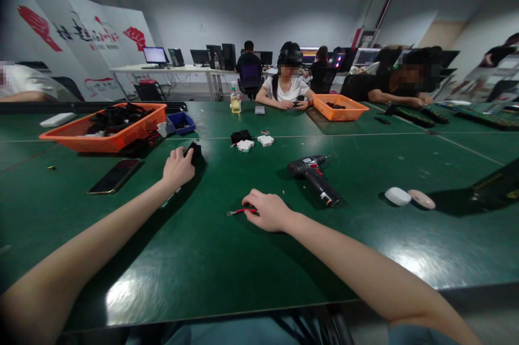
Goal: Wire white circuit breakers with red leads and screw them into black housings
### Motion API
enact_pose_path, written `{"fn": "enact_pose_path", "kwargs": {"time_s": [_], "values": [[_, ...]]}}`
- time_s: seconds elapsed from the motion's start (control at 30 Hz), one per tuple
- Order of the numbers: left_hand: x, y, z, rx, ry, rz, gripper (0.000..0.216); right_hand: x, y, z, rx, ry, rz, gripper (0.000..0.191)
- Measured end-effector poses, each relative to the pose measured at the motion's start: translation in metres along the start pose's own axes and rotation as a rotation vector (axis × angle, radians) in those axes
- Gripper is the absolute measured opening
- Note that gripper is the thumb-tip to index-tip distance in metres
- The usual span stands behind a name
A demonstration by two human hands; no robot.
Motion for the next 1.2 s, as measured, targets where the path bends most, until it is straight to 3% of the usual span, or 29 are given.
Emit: {"fn": "enact_pose_path", "kwargs": {"time_s": [0.2,0.63,0.77,0.93,1.03,1.2], "values": [[0.002,-0.005,-0.002,-0.04,-0.013,-0.071,0.059,0.0,0.001,0.0,-0.027,-0.007,0.0,0.023],[0.006,0.003,-0.017,-0.062,0.032,-0.038,0.061,-0.001,-0.002,-0.003,-0.038,-0.017,0.007,0.024],[0.008,0.008,-0.027,-0.116,0.126,0.006,0.063,0.004,0.001,0.002,-0.025,0.016,0.035,0.023],[0.009,0.01,-0.029,-0.129,0.203,0.014,0.068,0.055,-0.006,0.023,-0.182,-0.037,0.046,0.026],[0.009,0.01,-0.027,-0.117,0.203,0.012,0.069,0.11,-0.031,0.038,-0.345,-0.125,-0.045,0.037],[0.009,0.011,-0.028,-0.108,0.214,0.017,0.072,0.182,-0.082,0.042,-0.36,-0.189,-0.17,0.053]]}}
Point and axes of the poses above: each hand's wrist, its own x-axis towards the middle knuckle, its own z-axis out of the back of the hand, y = z × x, the point moved 7 cm from there along x, towards the middle knuckle, and after that the axes turned 3 degrees about y, right-handed, at the moved point
